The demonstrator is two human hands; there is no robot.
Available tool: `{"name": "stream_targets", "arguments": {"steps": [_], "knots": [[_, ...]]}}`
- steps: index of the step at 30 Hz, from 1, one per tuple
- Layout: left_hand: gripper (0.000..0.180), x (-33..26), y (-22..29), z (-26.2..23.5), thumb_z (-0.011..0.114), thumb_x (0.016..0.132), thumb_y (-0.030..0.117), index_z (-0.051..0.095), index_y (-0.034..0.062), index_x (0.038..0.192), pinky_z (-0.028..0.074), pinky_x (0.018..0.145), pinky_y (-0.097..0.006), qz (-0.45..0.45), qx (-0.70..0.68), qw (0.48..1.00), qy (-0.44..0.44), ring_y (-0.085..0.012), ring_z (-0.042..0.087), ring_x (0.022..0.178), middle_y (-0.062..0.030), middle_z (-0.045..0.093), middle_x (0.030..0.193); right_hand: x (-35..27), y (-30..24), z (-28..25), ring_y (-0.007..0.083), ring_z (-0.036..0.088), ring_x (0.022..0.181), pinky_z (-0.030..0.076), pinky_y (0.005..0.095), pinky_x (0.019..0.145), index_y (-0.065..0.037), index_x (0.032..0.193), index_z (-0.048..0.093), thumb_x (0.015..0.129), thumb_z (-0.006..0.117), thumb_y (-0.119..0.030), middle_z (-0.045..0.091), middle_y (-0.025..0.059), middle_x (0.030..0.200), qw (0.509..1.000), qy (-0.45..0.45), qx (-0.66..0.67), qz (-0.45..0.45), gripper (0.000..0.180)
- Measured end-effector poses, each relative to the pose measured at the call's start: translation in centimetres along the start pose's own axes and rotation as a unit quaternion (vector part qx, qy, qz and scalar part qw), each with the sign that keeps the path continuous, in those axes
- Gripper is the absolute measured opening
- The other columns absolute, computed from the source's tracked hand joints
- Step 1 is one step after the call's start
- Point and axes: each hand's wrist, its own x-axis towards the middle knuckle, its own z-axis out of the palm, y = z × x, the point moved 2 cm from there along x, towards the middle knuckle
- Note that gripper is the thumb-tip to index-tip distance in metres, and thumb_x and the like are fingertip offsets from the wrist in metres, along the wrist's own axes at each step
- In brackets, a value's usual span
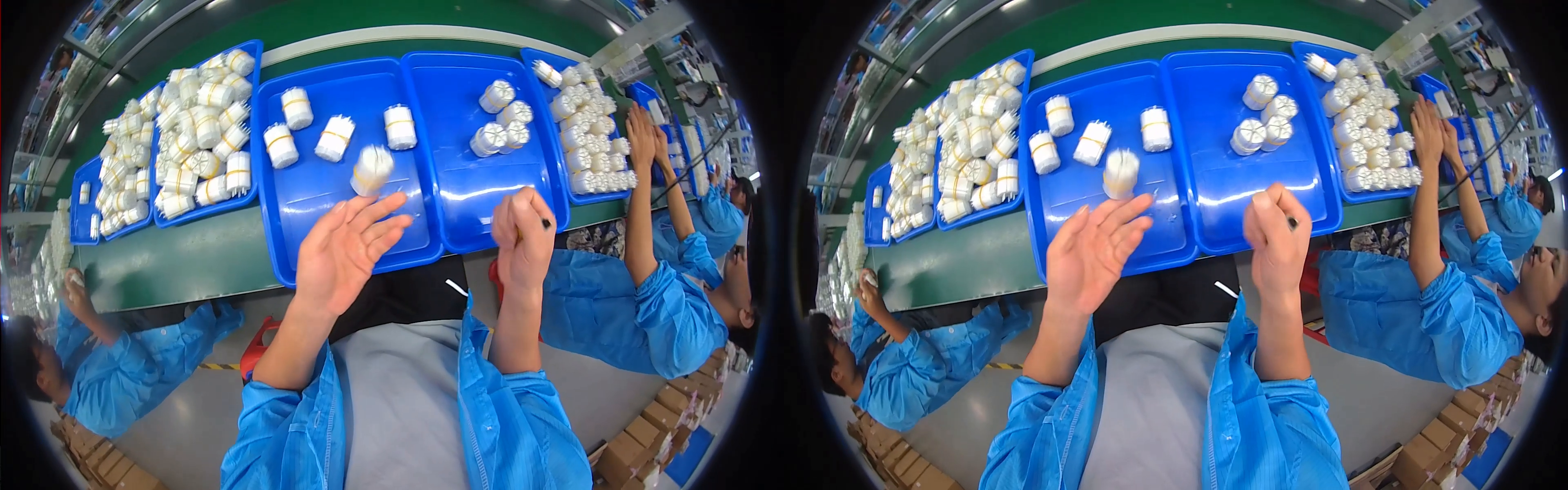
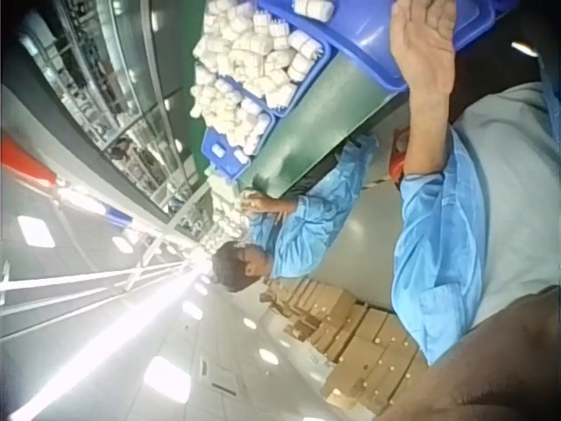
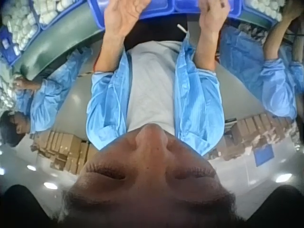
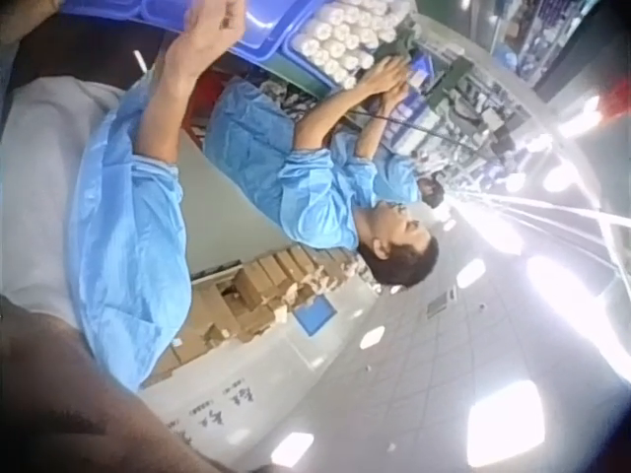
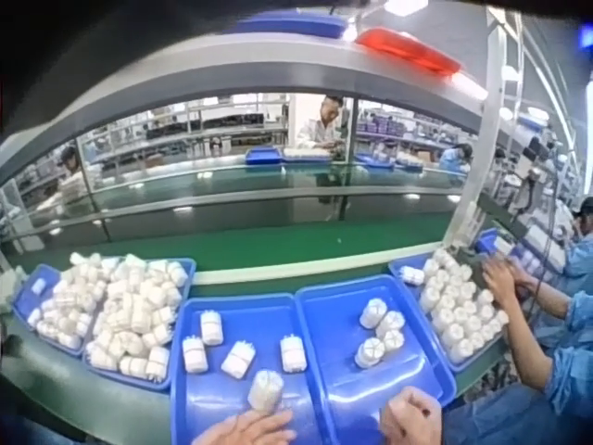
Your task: The person assembles small cylindrical components by hand, securing yellow bands onto them with a manual screwdriver.
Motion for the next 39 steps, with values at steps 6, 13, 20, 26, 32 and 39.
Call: {"name": "stream_targets", "arguments": {"steps": [6, 13, 20, 26, 32, 39], "knots": [[0.045, -1.2, -0.8, -0.6, 0.044, 0.098, 0.02, 0.046, -0.0041, 0.135, 0.056, 0.084, -0.035, 0.044, 0.041, 0.998, -0.03, -0.0298, 0.069, 0.097, -0.0237, 0.065, 0.116, 5.7, -1.0, -2.4, 0.0166, 0.051, 0.054, 0.04, 0.0294, 0.053, -0.007, 0.102, 0.063, 0.085, 0.071, -0.025, 0.052, 0.003, 0.06, 0.883, 0.12, -0.444, -0.09, 0.025], [0.033, -1.4, -2.9, -1.3, 0.047, 0.097, 0.018, 0.053, -0.0029, 0.122, 0.056, 0.078, -0.033, 0.02, 0.093, 0.995, -0.026, -0.0258, 0.068, 0.088, -0.0199, 0.066, 0.108, 7.5, 1.5, -1.3, 0.0213, 0.063, 0.06, 0.049, 0.0351, 0.057, -0.012, 0.124, 0.059, 0.082, 0.072, -0.026, 0.063, 0.0079, 0.066, 0.816, 0.053, -0.568, -0.09, 0.046], [0.046, -1.1, -4.2, 2.0, 0.064, 0.092, 0.014, 0.048, 0.0002, 0.132, 0.049, 0.092, -0.033, 0.063, 0.196, 0.978, -0.036, -0.0209, 0.061, 0.109, -0.0136, 0.058, 0.126, -0.2, 0.5, 3.0, 0.0042, 0.052, 0.057, 0.031, 0.0176, 0.045, -0.003, 0.122, 0.052, 0.086, 0.069, -0.019, 0.062, 0.0025, 0.08, 0.994, -0.019, 0.061, 0.087, 0.042], [0.059, -0.6, -5.1, 2.2, 0.074, 0.086, 0.011, 0.046, 0.0025, 0.137, 0.041, 0.104, -0.036, 0.12, 0.174, 0.974, -0.076, -0.0208, 0.05, 0.125, -0.0121, 0.05, 0.135, -3.3, 1.4, 5.7, 0.0116, 0.063, 0.079, 0.049, 0.0205, 0.061, -0.001, 0.129, 0.048, 0.087, 0.07, -0.019, 0.065, 0.0097, 0.098, 0.978, -0.074, 0.155, 0.117, 0.051], [0.056, -0.9, -5.0, 2.1, 0.077, 0.08, 0.002, 0.053, 0.0067, 0.131, 0.045, 0.1, -0.038, 0.343, 0.331, 0.87, -0.123, -0.0265, 0.054, 0.121, -0.017, 0.051, 0.134, -3.6, 1.7, 5.4, 0.0176, 0.064, 0.099, 0.055, 0.0287, 0.079, 0.0, 0.131, 0.049, 0.088, 0.069, -0.025, 0.064, 0.0138, 0.11, 0.975, -0.118, 0.167, 0.09, 0.054], [0.053, -0.8, -5.0, 2.4, 0.081, 0.071, 0.002, 0.061, 0.0143, 0.118, 0.05, 0.092, -0.041, 0.528, 0.468, 0.696, -0.132, -0.0358, 0.058, 0.113, -0.0196, 0.052, 0.129, -3.6, 2.6, 5.4, 0.0177, 0.064, 0.098, 0.053, 0.0289, 0.082, 0.003, 0.123, 0.053, 0.096, 0.061, -0.033, 0.063, 0.0132, 0.107, 0.969, -0.156, 0.187, 0.036, 0.046]]}}
